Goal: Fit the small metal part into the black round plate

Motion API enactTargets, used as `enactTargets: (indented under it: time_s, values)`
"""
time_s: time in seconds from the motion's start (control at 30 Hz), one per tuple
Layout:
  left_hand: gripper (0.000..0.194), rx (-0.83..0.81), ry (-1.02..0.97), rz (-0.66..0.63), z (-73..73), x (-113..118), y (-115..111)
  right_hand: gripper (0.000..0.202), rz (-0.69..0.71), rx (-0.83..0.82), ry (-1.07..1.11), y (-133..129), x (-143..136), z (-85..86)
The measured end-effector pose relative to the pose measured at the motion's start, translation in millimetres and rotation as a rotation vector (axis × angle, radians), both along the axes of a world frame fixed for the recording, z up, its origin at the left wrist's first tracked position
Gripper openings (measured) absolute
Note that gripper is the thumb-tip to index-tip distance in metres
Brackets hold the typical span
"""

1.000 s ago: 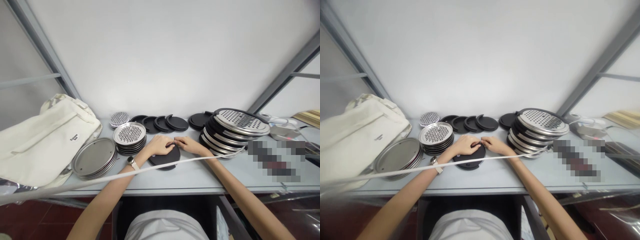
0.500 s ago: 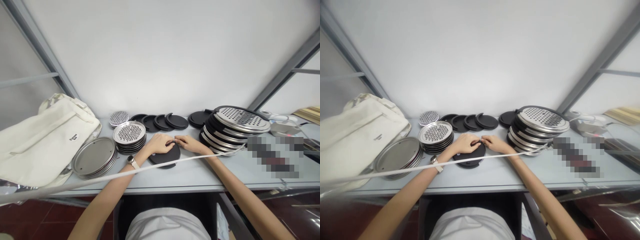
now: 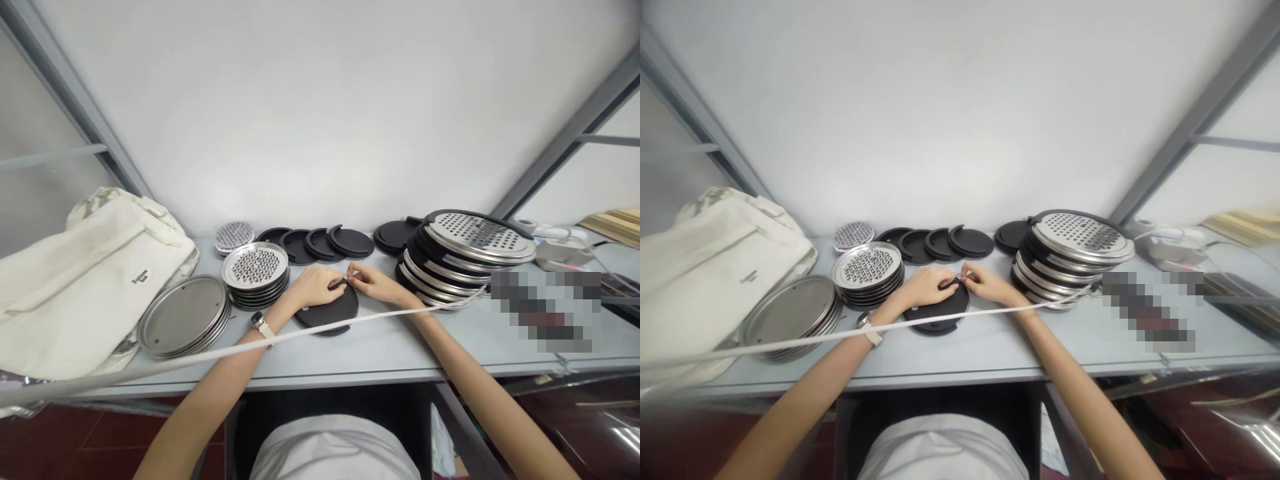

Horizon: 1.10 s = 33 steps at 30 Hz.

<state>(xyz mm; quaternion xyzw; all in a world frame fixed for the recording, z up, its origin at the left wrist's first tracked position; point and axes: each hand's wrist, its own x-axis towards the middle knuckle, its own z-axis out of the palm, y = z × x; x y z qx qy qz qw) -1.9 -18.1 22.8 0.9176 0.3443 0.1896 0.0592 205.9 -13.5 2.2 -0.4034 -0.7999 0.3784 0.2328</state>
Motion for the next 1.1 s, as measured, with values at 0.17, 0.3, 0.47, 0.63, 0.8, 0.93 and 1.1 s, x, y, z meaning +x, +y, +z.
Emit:
enactTargets:
  time_s: [0.17,0.3,0.47,0.63,0.8,0.93,1.1]
  values:
    - [0.026,-0.007,-0.006,0.008,-0.3,0,1,0.032,-0.032,0.082,-0.003,1,-3,0.2]
    - [0.026,-0.009,0.001,0.007,-0.7,0,1,0.033,-0.042,0.156,-0.025,2,-5,1.0]
    - [0.028,-0.009,0.013,0.015,-1.1,0,1,0.032,-0.038,0.195,-0.089,3,-9,1.3]
    - [0.030,-0.005,0.011,0.012,-1.9,0,3,0.030,-0.049,0.233,-0.131,4,-11,0.2]
    - [0.029,0.005,0.015,0.013,-3.1,1,3,0.028,-0.048,0.263,-0.143,3,-11,0.9]
    - [0.028,0.010,0.037,0.030,-2.7,1,2,0.027,-0.045,0.278,-0.148,2,-11,1.9]
    - [0.027,0.024,0.048,0.045,-2.2,2,1,0.025,-0.058,0.309,-0.184,0,-12,2.5]
